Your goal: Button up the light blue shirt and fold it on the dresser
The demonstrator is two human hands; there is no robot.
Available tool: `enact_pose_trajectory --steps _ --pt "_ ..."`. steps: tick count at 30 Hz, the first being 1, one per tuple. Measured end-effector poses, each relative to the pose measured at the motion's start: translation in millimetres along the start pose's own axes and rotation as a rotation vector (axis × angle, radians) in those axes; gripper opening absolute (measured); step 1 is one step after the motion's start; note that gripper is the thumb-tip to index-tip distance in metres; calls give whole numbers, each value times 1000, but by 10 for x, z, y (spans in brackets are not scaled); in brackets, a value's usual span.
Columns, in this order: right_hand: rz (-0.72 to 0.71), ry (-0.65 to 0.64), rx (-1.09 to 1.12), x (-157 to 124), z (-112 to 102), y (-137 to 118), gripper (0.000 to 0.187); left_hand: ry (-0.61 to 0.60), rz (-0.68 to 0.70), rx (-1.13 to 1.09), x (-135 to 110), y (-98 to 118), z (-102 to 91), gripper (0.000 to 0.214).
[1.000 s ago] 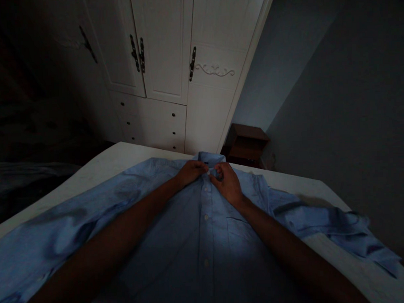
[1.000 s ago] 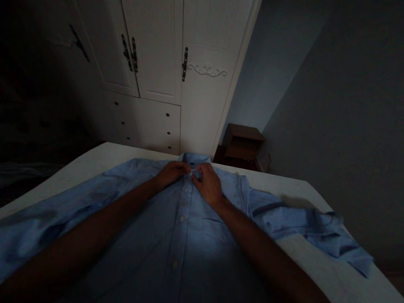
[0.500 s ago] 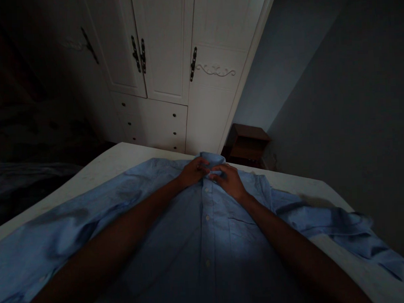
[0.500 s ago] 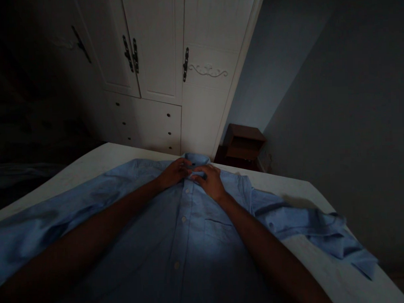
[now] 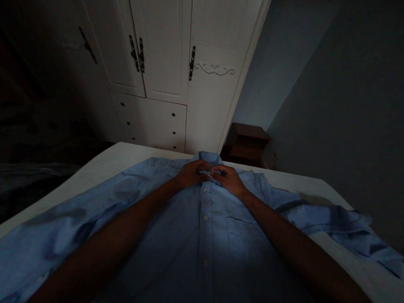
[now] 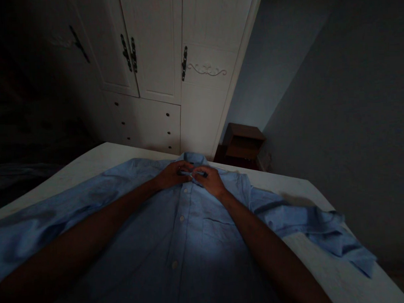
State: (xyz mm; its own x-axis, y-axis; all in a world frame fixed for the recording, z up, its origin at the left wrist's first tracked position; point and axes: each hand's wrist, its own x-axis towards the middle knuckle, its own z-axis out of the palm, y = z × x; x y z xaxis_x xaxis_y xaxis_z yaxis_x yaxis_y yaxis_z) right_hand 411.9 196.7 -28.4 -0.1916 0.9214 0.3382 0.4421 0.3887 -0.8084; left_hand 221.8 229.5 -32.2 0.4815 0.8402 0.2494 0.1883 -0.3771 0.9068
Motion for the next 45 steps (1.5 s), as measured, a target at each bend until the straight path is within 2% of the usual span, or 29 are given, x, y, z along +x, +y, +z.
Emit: enact_pose_trajectory --steps 7,11,16,20,25,29,33,36,41,43,45 --pt "-22 23 -55 10 28 -3 15 -10 9 17 -7 18 -12 36" --pt "-12 -50 12 25 -33 -9 17 -2 20 11 -16 18 -13 37" --pt "3 -116 30 58 -82 -15 15 -1 30 38 -12 8 -4 23" --pt "16 -112 -28 97 -96 12 13 86 47 202 -8 22 19 19" --pt "25 -182 -124 143 -152 32 19 163 99 465 -36 114 -29 20" --pt "-51 -238 -173 137 -205 13 24 214 139 706 -75 197 -81 24" --pt "-212 -256 -251 131 -306 27 24 262 139 793 -77 216 -123 29" --pt "-305 -211 -376 148 -410 100 27 236 160 813 -58 184 -169 31" --pt "-261 -169 -581 212 -543 278 47 198 190 830 -44 112 -299 36" --pt "-256 -176 -600 238 -562 311 48 154 143 794 -53 85 -387 50" --pt "-265 -181 -612 262 -561 312 45 58 64 724 -65 55 -488 67"
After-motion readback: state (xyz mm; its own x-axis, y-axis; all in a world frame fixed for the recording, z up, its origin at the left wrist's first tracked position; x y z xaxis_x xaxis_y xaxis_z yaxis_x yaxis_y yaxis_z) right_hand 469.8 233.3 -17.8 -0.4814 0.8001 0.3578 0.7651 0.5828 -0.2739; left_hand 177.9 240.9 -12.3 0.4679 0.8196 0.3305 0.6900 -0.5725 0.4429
